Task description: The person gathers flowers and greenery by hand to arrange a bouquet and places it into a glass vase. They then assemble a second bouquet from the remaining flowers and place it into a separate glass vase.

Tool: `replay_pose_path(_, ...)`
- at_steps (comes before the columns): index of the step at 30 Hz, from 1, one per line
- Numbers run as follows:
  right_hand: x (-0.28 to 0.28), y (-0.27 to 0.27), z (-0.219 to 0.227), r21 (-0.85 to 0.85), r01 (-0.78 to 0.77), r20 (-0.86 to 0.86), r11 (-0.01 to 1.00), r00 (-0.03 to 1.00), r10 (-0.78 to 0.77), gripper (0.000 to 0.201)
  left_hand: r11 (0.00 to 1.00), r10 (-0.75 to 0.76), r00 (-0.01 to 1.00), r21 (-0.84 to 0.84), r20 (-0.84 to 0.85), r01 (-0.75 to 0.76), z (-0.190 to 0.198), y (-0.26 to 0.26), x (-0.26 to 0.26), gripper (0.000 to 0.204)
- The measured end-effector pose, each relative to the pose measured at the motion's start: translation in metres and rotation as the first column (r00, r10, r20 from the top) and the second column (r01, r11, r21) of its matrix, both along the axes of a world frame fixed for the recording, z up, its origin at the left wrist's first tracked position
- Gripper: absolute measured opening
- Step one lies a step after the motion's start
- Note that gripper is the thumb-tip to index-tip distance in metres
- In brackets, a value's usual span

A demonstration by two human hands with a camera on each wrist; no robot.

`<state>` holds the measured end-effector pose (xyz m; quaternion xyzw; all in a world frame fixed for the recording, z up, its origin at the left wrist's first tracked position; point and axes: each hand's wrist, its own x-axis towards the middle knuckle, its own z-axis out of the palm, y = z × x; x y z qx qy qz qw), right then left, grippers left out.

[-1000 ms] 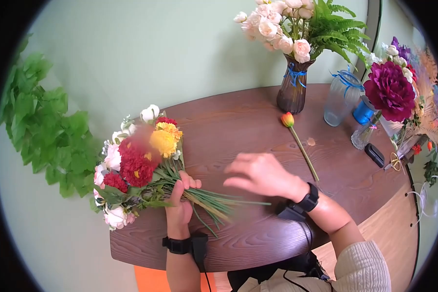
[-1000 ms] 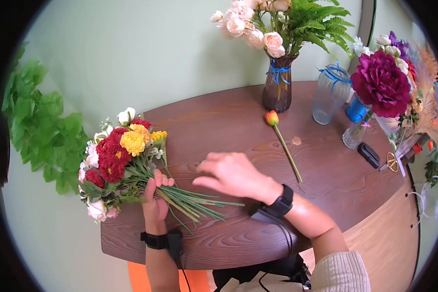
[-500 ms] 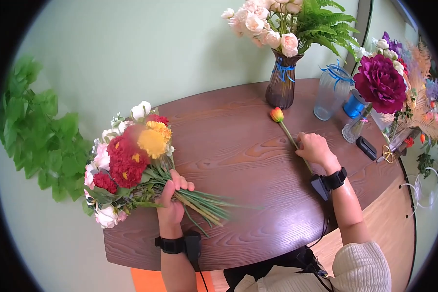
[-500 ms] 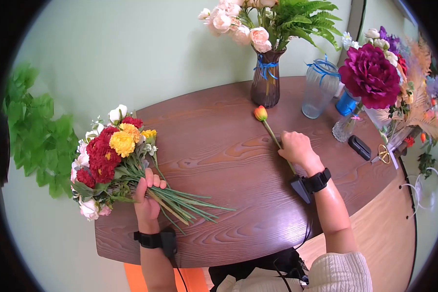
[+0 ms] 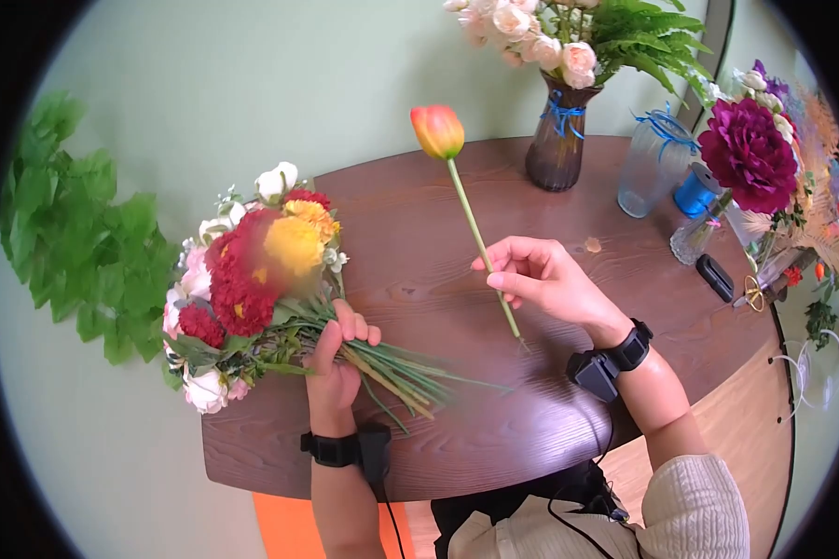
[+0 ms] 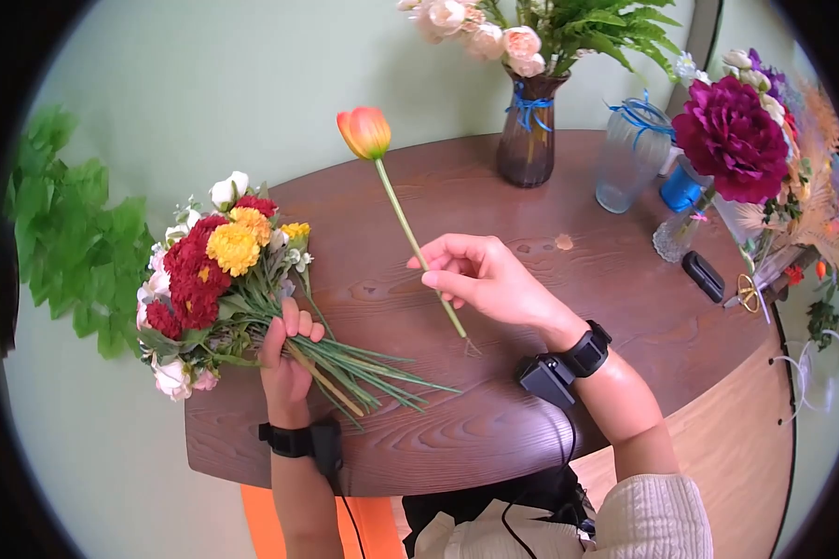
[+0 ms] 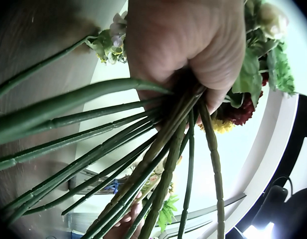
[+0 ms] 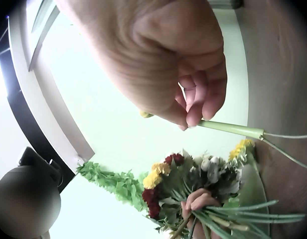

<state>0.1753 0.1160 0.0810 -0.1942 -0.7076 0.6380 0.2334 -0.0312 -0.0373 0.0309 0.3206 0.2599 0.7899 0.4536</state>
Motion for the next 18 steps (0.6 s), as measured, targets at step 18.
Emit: replay_pose_path(18,-0.049,-0.057,-0.034,0.229,0.124,-0.216,0.966,0.974,-0.074,0.017,0.980,-0.137,0.989,0.156,0.061,0.126,-0.008,-0.002,-0.005,0.038)
